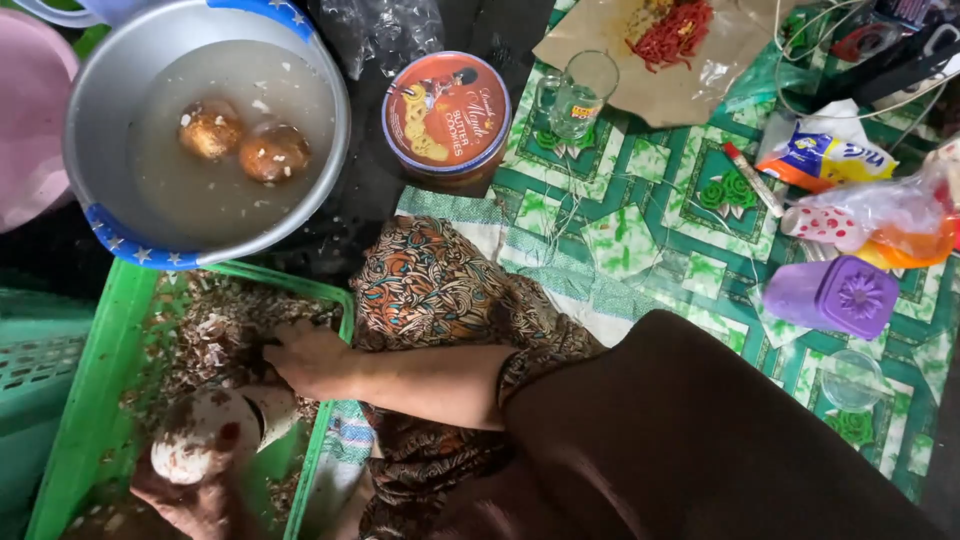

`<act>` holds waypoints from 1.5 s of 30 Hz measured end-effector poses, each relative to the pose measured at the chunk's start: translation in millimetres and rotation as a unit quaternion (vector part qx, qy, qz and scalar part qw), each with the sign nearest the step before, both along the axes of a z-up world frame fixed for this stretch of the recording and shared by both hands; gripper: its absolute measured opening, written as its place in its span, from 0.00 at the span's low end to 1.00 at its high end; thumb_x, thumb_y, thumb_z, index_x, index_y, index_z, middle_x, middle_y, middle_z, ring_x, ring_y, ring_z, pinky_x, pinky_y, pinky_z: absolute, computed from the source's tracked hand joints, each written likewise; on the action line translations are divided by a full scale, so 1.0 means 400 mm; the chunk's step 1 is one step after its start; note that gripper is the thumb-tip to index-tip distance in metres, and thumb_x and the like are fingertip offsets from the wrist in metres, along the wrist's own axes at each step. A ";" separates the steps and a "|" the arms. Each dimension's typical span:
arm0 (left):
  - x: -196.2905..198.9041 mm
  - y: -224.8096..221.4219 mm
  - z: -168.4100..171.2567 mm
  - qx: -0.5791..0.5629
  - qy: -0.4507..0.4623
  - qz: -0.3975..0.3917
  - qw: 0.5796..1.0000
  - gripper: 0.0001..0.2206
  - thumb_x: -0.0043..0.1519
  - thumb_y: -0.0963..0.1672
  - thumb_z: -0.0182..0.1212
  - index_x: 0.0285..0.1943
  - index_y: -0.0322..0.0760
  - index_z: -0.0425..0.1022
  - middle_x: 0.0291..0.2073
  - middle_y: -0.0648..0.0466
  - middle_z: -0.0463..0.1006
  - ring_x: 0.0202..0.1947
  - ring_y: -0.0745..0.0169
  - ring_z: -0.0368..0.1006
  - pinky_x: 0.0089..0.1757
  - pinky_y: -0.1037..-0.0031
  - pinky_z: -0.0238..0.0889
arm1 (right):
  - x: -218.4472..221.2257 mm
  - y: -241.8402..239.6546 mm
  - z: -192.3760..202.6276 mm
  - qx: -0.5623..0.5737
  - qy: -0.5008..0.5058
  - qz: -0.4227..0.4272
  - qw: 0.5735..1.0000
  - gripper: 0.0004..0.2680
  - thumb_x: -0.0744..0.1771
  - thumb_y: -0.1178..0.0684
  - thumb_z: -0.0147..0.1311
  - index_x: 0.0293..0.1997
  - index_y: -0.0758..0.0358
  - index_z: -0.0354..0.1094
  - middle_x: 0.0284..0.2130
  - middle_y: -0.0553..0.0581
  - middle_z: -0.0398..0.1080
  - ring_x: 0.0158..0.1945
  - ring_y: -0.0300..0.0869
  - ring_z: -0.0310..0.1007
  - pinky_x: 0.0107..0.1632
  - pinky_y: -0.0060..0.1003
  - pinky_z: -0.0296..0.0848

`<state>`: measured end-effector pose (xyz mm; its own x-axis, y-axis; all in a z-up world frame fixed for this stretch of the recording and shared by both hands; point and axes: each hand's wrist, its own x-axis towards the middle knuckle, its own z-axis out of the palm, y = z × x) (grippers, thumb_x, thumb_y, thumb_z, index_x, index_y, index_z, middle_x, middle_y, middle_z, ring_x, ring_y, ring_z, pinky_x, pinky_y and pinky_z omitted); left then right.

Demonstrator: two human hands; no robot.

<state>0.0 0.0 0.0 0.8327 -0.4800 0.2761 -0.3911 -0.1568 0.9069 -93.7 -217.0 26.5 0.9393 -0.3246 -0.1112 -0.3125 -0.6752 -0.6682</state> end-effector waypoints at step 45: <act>-0.053 -0.110 0.209 0.292 0.067 0.146 0.943 0.48 0.30 0.53 0.82 0.64 0.60 0.60 0.56 0.53 0.68 0.51 0.39 0.76 0.54 0.48 0.71 | 0.136 -0.008 -0.099 -0.227 0.051 0.040 0.972 0.14 0.64 0.46 0.49 0.52 0.52 0.53 0.43 0.66 0.73 0.53 0.62 0.71 0.51 0.58 0.64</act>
<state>-21.0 -43.9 83.5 0.9616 -0.2621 -0.0816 -0.1415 -0.7281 0.6707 -39.2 -220.2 -13.2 0.9550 -0.2886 -0.0680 -0.2962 -0.9179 -0.2642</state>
